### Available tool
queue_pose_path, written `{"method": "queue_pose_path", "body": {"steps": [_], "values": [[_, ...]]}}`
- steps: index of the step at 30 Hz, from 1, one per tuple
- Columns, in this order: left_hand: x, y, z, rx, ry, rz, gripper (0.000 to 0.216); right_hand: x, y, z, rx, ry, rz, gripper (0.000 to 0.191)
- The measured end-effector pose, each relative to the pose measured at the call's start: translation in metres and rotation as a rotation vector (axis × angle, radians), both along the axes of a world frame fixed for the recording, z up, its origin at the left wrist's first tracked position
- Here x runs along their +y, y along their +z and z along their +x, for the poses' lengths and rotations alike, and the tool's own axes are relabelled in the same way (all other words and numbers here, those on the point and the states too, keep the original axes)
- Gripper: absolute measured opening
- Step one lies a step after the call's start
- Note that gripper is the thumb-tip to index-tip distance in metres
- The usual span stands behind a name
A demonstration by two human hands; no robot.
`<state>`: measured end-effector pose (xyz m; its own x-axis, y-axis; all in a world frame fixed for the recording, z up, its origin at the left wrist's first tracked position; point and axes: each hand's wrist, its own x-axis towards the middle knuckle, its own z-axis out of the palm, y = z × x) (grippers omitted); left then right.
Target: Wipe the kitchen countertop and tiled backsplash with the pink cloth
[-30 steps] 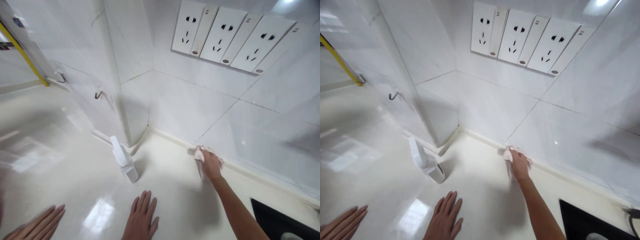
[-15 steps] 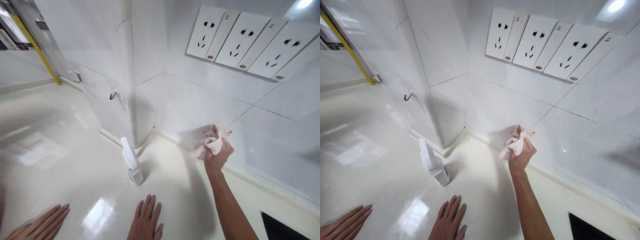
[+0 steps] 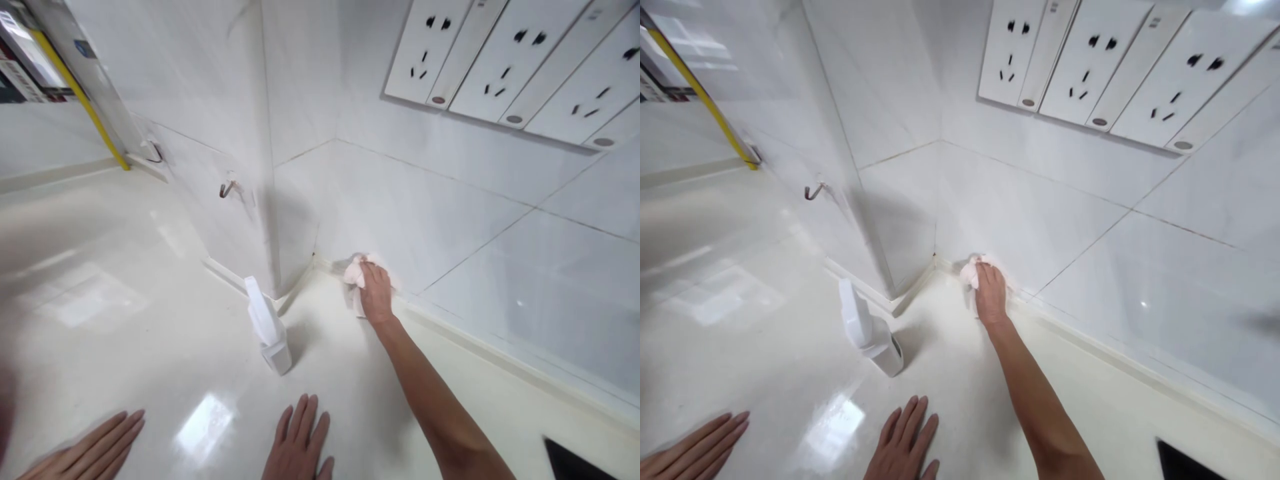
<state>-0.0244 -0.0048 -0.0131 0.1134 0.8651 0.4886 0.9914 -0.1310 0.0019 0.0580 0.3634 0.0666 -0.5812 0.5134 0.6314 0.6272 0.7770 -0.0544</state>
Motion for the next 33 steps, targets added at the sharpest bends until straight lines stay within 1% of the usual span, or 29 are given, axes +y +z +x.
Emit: {"method": "queue_pose_path", "body": {"steps": [2, 3, 4, 7, 9, 11, 13, 16, 18, 20, 22, 24, 26, 28, 30, 31, 32, 33], "values": [[0.001, 0.001, 0.0, -0.005, -0.006, 0.005, 0.053, 0.005, 0.009, 0.003, 0.065, -0.006, 0.035, 0.063], [0.001, 0.001, 0.0, -0.006, -0.007, 0.008, 0.053, 0.005, 0.009, 0.002, 0.055, -0.019, 0.034, 0.063], [0.001, 0.001, 0.0, -0.002, -0.006, 0.01, 0.053, 0.003, 0.007, 0.001, 0.017, -0.031, 0.019, 0.062], [0.003, -0.002, -0.001, 0.025, 0.003, 0.026, 0.051, -0.009, -0.01, -0.008, -0.126, -0.055, -0.068, 0.057], [0.003, -0.004, -0.001, 0.04, 0.009, 0.032, 0.049, -0.014, -0.017, -0.013, -0.114, -0.082, -0.107, 0.057], [0.002, -0.006, -0.001, 0.041, 0.012, 0.03, 0.049, -0.013, -0.015, -0.015, -0.036, -0.099, -0.107, 0.059], [0.002, -0.007, -0.001, 0.028, 0.016, 0.02, 0.05, -0.009, -0.008, -0.014, 0.022, -0.099, -0.087, 0.062], [0.001, -0.007, 0.0, 0.006, 0.01, 0.02, 0.052, -0.007, -0.005, -0.011, -0.002, -0.111, -0.08, 0.064], [0.0, -0.007, 0.0, -0.007, 0.006, 0.032, 0.052, -0.01, -0.013, -0.011, -0.055, -0.128, -0.115, 0.062], [0.0, -0.007, 0.001, -0.015, 0.012, 0.036, 0.052, -0.016, -0.024, -0.011, -0.091, -0.134, -0.187, 0.061], [-0.001, -0.008, 0.001, -0.021, 0.015, 0.036, 0.052, -0.02, -0.033, -0.01, -0.07, -0.127, -0.271, 0.059], [-0.002, -0.009, 0.002, -0.027, 0.011, 0.035, 0.053, -0.025, -0.035, -0.007, -0.003, -0.12, -0.316, 0.058], [-0.002, -0.01, 0.002, -0.026, 0.014, 0.029, 0.053, -0.033, -0.032, -0.003, 0.076, -0.12, -0.311, 0.059], [-0.002, -0.01, 0.002, -0.014, 0.02, 0.02, 0.053, -0.047, -0.028, 0.005, 0.128, -0.088, -0.307, 0.061], [-0.002, -0.007, 0.002, -0.004, 0.026, 0.011, 0.054, -0.066, -0.03, 0.023, 0.105, 0.013, -0.354, 0.068], [-0.002, -0.005, 0.001, -0.004, 0.03, 0.008, 0.054, -0.075, -0.034, 0.039, 0.076, 0.055, -0.381, 0.07], [-0.002, -0.003, 0.0, -0.008, 0.032, 0.007, 0.054, -0.084, -0.039, 0.059, 0.057, 0.066, -0.401, 0.071], [-0.003, 0.0, 0.0, -0.015, 0.035, 0.004, 0.053, -0.092, -0.047, 0.084, 0.05, 0.035, -0.408, 0.069]]}}
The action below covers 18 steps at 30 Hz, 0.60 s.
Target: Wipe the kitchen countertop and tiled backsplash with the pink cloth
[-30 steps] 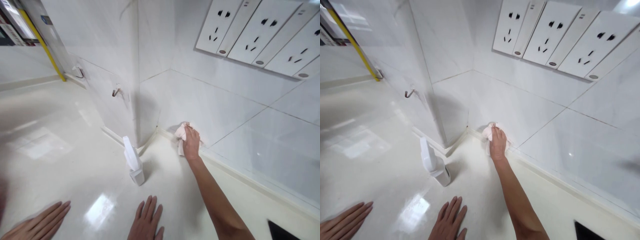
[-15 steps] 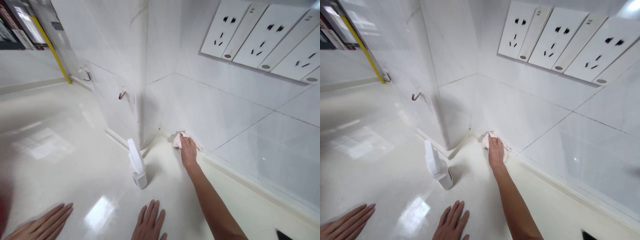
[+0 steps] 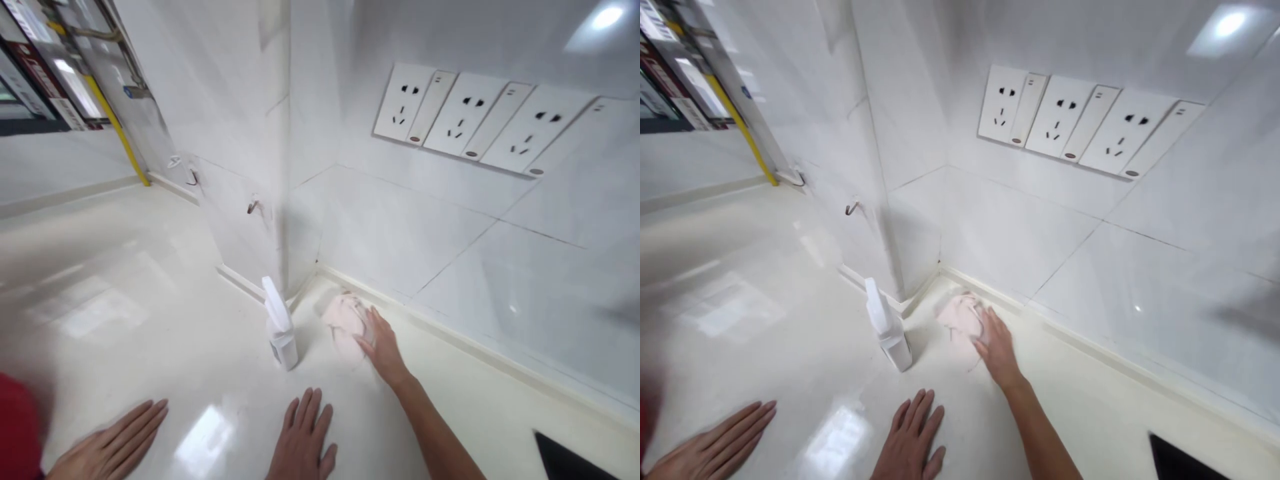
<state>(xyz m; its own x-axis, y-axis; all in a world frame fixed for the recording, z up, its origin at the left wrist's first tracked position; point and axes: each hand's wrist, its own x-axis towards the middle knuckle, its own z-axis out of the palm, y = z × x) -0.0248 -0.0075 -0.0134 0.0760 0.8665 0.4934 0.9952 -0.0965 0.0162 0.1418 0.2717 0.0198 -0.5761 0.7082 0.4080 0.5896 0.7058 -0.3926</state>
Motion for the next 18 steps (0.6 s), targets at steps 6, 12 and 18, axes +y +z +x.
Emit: {"method": "queue_pose_path", "body": {"steps": [6, 12, 18], "values": [[-0.002, 0.011, 0.005, -0.172, 0.023, -0.028, 0.058, -0.035, -0.051, 0.173, -0.14, -0.562, -0.051, 0.071], [0.107, 0.058, 0.012, -0.436, 0.136, 0.019, 0.054, -0.051, -0.059, 0.196, -0.329, -0.704, -0.094, 0.079], [0.23, 0.074, 0.021, -0.456, 0.402, -0.328, 0.074, -0.047, -0.058, 0.19, -0.333, -0.721, -0.1, 0.075]]}}
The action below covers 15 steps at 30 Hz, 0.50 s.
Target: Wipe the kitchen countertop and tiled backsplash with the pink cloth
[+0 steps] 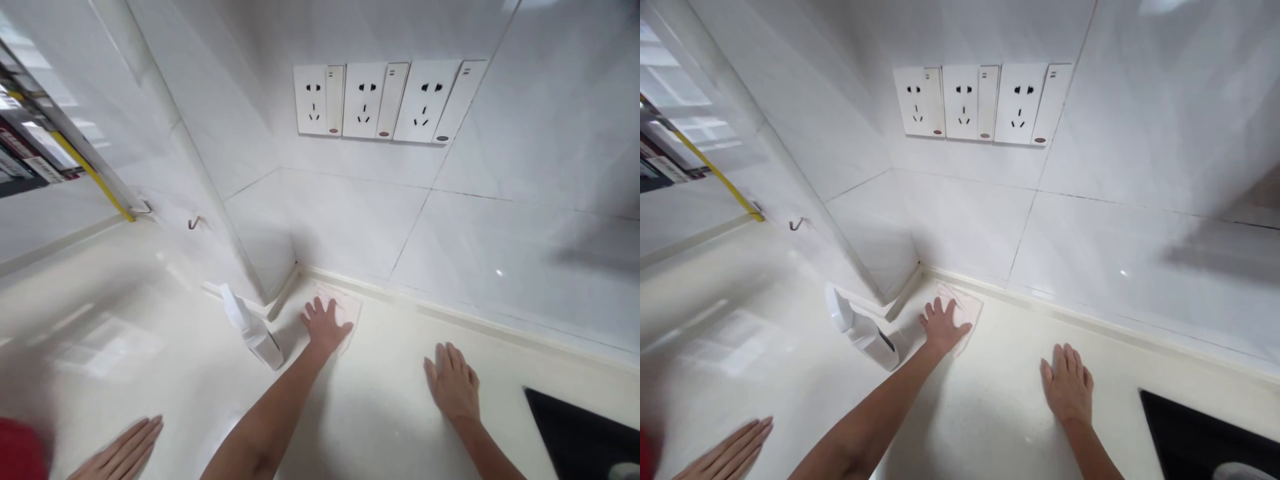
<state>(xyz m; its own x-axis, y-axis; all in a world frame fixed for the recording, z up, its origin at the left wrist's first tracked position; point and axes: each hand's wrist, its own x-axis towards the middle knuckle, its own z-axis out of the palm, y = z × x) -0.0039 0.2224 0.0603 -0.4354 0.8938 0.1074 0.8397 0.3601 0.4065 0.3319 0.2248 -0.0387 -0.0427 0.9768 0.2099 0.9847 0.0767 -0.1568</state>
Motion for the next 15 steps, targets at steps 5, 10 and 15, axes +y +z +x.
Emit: {"method": "queue_pose_path", "body": {"steps": [5, 10, 15], "values": [[-0.007, -0.025, 0.052, -0.066, -0.319, 0.129, 0.036, 0.0, -0.002, 0.003, 0.014, 0.002, 0.009, 0.073], [0.017, 0.008, 0.036, -0.299, -0.131, 0.51, 0.03, 0.0, -0.003, 0.002, 0.04, -0.005, 0.048, 0.073], [0.109, 0.122, -0.044, -0.314, 0.212, 1.152, 0.045, -0.002, 0.002, -0.001, 0.02, -0.001, 0.037, 0.074]]}}
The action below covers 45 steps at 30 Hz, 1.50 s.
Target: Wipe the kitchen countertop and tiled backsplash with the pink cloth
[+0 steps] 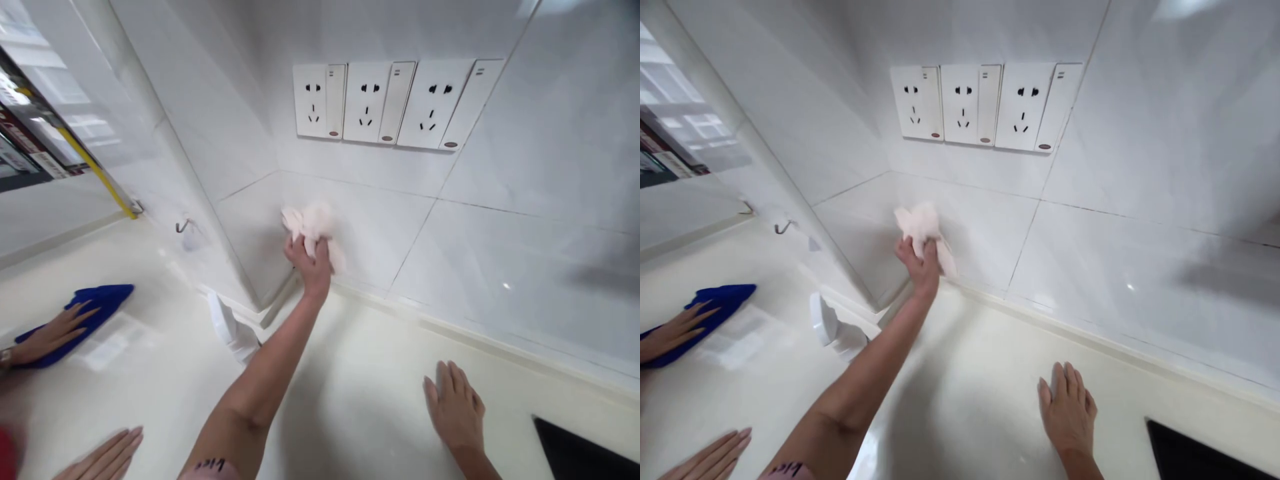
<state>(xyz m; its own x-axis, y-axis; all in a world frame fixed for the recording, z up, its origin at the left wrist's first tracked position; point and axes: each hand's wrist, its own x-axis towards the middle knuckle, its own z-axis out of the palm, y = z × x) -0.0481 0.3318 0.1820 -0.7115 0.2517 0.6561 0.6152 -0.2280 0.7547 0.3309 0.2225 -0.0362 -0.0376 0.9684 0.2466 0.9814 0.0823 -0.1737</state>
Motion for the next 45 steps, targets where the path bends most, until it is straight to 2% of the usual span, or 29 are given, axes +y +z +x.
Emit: {"method": "queue_pose_path", "body": {"steps": [1, 2, 3, 4, 6, 9, 10, 11, 12, 13, 15, 18, 20, 21, 22, 23, 25, 28, 30, 32, 34, 37, 39, 41, 45], "values": [[0.018, 0.016, -0.008, 0.039, 0.031, 0.038, 0.047, 0.0, 0.001, 0.0, -0.007, 0.001, -0.004, 0.074], [0.033, 0.025, -0.012, 0.066, 0.042, 0.035, 0.047, -0.001, 0.002, -0.001, -0.012, 0.002, -0.006, 0.074], [0.044, 0.027, -0.01, 0.079, 0.049, 0.005, 0.048, -0.001, 0.002, -0.001, -0.015, 0.001, -0.008, 0.074], [0.05, 0.02, -0.002, 0.08, 0.041, -0.054, 0.048, -0.001, 0.002, 0.0, -0.017, 0.0, -0.009, 0.074], [0.048, -0.015, 0.024, 0.059, -0.029, -0.249, 0.048, -0.001, 0.002, 0.0, -0.021, -0.005, -0.008, 0.074], [0.019, -0.086, 0.075, 0.075, -0.312, -0.637, 0.037, 0.0, 0.001, 0.002, -0.032, -0.016, -0.014, 0.077], [0.009, -0.105, 0.089, 0.074, -0.361, -0.683, 0.033, 0.0, 0.001, 0.002, -0.034, -0.016, -0.019, 0.077], [0.001, -0.117, 0.098, 0.07, -0.383, -0.71, 0.028, 0.0, 0.002, 0.001, -0.034, -0.016, -0.024, 0.078], [-0.003, -0.122, 0.102, 0.066, -0.394, -0.724, 0.025, -0.001, 0.002, 0.001, -0.03, -0.016, -0.027, 0.078], [-0.004, -0.118, 0.101, 0.058, -0.38, -0.715, 0.024, -0.001, 0.003, 0.001, -0.023, -0.018, -0.027, 0.077], [0.004, -0.09, 0.083, 0.023, -0.272, -0.642, 0.027, -0.001, 0.003, 0.0, -0.004, -0.024, -0.018, 0.075], [0.03, -0.018, 0.032, -0.01, 0.018, -0.353, 0.038, -0.001, 0.002, 0.0, 0.008, -0.019, -0.005, 0.074], [0.047, 0.02, 0.003, 0.085, 0.068, -0.173, 0.048, -0.001, 0.0, 0.0, 0.001, -0.011, 0.002, 0.074], [0.053, 0.029, -0.006, 0.123, 0.075, -0.127, 0.053, -0.001, -0.001, 0.0, -0.004, -0.008, 0.007, 0.075], [0.056, 0.029, -0.008, 0.146, 0.076, -0.111, 0.054, 0.0, -0.002, 0.0, -0.009, -0.009, 0.013, 0.075], [0.056, 0.021, -0.004, 0.151, 0.068, -0.124, 0.054, 0.0, -0.002, 0.001, -0.015, -0.009, 0.017, 0.075], [0.047, -0.017, 0.018, 0.112, 0.02, -0.219, 0.047, 0.0, -0.003, 0.002, -0.029, -0.008, 0.019, 0.076], [0.021, -0.089, 0.063, 0.041, -0.244, -0.483, 0.038, -0.001, -0.002, 0.003, -0.046, -0.003, 0.015, 0.076], [0.007, -0.119, 0.079, 0.022, -0.377, -0.547, 0.032, -0.001, -0.001, 0.004, -0.048, -0.002, 0.015, 0.076], [0.005, -0.123, 0.077, 0.01, -0.399, -0.534, 0.028, -0.001, -0.001, 0.004, -0.047, -0.01, 0.014, 0.076], [0.013, -0.106, 0.06, -0.025, -0.328, -0.455, 0.029, -0.001, -0.001, 0.003, -0.045, -0.016, 0.011, 0.076], [0.032, -0.069, 0.032, -0.072, -0.148, -0.255, 0.043, -0.001, -0.001, 0.002, -0.044, -0.016, 0.016, 0.076], [0.039, -0.06, 0.026, -0.028, -0.062, -0.219, 0.047, 0.0, -0.001, 0.001, -0.043, -0.021, 0.019, 0.076], [0.036, -0.072, 0.036, 0.061, -0.058, -0.325, 0.046, -0.001, -0.001, 0.001, -0.041, -0.025, 0.015, 0.076], [0.007, -0.125, 0.074, 0.202, -0.233, -0.614, 0.046, -0.001, 0.0, 0.002, -0.036, -0.022, -0.011, 0.077]]}}
